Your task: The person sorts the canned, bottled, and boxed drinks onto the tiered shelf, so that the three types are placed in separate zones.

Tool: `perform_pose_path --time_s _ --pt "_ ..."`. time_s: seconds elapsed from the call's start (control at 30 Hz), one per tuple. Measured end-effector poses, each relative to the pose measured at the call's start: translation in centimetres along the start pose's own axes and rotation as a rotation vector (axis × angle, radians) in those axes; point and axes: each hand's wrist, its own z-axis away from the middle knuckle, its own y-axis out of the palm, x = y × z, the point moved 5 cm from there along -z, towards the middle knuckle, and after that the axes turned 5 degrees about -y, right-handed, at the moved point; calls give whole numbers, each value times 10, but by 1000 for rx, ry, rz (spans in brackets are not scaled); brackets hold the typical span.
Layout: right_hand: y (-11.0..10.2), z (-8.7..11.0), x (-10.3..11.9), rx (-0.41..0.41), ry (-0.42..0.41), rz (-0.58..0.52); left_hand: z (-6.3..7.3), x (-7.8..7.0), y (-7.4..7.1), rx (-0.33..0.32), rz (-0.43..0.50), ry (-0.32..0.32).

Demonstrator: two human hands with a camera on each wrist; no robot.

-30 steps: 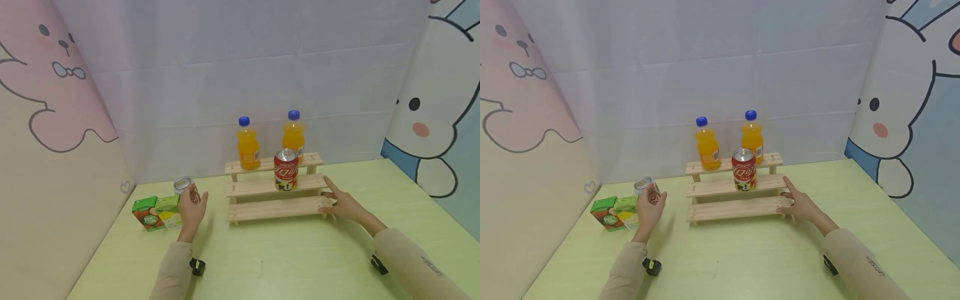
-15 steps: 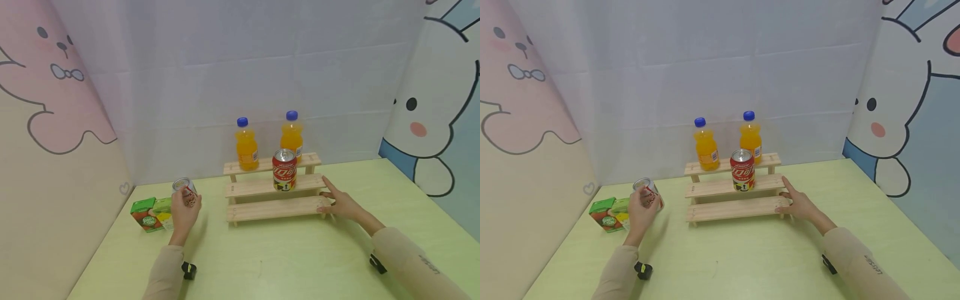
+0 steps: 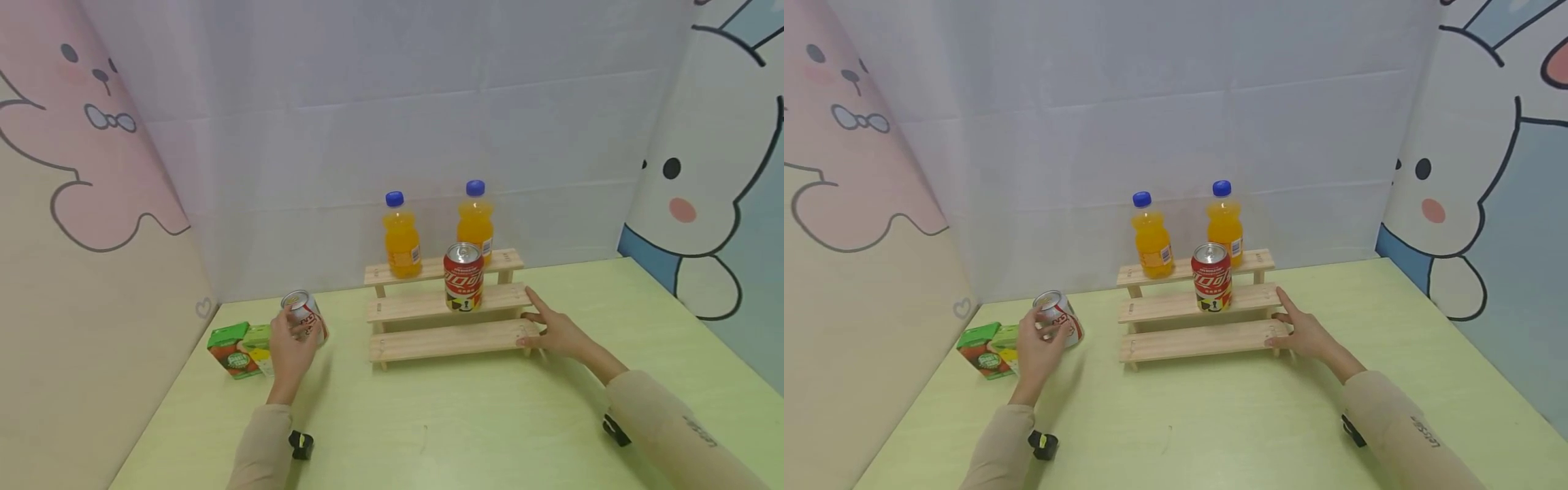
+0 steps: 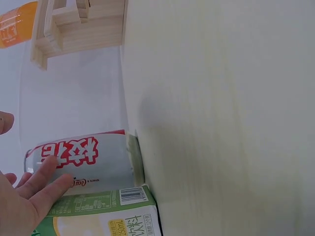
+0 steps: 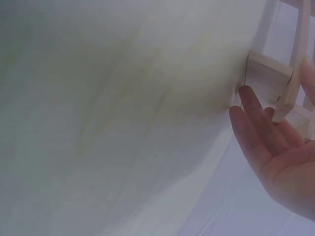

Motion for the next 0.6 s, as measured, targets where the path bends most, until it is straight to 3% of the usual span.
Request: perform_pose_path --time_s 0.3,0.6 --pt "0 0 1 1 1 -4 -3 6 -15 10 -62 -63" --pt "1 -1 0 0 15 4 -10 10 -16 45 -108 -135"
